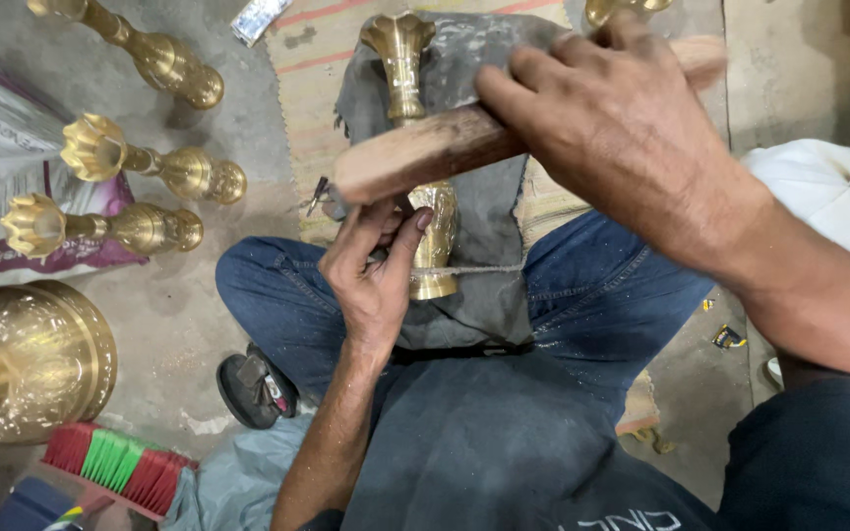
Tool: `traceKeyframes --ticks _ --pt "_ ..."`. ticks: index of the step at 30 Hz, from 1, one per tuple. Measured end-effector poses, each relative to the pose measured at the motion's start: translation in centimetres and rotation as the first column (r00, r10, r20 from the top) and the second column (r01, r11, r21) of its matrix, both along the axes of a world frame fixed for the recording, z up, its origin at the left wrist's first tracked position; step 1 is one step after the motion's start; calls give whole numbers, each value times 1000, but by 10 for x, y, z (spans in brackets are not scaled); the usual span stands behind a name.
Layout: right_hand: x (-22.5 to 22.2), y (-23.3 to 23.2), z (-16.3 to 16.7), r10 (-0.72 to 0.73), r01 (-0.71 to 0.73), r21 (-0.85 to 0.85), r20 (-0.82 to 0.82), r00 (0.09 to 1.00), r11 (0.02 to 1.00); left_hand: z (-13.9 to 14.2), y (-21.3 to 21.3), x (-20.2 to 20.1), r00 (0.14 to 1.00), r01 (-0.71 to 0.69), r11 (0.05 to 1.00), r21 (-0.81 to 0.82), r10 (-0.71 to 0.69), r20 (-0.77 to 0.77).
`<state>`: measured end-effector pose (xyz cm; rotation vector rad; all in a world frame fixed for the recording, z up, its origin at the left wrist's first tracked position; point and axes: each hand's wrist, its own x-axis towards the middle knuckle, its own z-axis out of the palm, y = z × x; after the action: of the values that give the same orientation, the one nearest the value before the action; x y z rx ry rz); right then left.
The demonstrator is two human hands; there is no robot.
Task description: The person sits on the floor and uses a chisel and wooden mallet to engrave a decorative pattern into a brass lamp base. They repeatedly strike the chisel to create fine lines and shapes on the metal surface.
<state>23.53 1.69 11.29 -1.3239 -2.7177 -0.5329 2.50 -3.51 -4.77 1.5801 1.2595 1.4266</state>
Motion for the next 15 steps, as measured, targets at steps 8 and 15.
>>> traceKeyframes --ticks 8,15 --pt "12 0 -16 54 -61 -28 -217 975 998 -6 3 -1 1000 15 1000 5 -15 -2" --pt "7 0 -8 16 -10 77 -78 997 997 -1 1 -3 998 64 998 -3 -64 5"
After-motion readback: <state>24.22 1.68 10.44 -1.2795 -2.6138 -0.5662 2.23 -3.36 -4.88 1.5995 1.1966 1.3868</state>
